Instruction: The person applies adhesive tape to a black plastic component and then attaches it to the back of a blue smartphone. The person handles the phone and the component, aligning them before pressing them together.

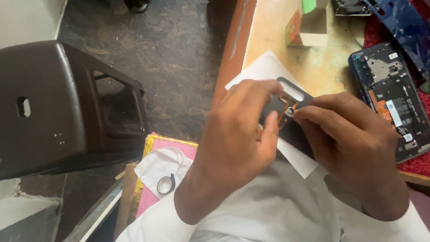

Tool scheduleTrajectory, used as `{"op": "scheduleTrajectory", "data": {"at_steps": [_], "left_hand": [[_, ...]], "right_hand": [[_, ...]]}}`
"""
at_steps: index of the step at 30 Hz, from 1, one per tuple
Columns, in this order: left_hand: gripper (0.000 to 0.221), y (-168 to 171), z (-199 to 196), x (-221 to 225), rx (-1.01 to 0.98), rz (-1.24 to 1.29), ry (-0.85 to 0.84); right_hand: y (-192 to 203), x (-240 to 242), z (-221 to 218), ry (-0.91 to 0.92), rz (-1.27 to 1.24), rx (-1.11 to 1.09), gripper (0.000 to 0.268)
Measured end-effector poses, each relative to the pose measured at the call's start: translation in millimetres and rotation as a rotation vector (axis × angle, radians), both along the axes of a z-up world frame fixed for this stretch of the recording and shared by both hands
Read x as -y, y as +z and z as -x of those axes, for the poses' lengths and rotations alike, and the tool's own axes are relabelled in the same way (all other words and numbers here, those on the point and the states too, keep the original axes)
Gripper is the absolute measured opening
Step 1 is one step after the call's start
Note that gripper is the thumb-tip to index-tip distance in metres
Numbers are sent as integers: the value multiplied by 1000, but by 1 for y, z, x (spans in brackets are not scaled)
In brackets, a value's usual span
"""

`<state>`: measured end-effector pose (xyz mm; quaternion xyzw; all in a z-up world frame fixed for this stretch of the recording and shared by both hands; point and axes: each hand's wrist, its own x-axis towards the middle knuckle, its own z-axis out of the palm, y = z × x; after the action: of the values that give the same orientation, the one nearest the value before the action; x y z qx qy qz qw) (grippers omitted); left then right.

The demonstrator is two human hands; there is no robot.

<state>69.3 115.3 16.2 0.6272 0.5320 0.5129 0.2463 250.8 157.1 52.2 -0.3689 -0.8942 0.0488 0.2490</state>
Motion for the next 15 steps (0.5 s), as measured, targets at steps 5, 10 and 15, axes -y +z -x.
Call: {"op": "scheduleTrajectory", "data": {"at_steps": [5,10,15], "left_hand": [[30,-5,2,2,-158,-45,-87],[29,-6,3,1,-206,-66,-125],[28,-7,3,2,-238,-99,-105]], "right_hand": [[1,-1,2,-16,-5,65,15],[3,2,-1,-47,-3,121,14],[3,4,0,-52,26,119,14]]}}
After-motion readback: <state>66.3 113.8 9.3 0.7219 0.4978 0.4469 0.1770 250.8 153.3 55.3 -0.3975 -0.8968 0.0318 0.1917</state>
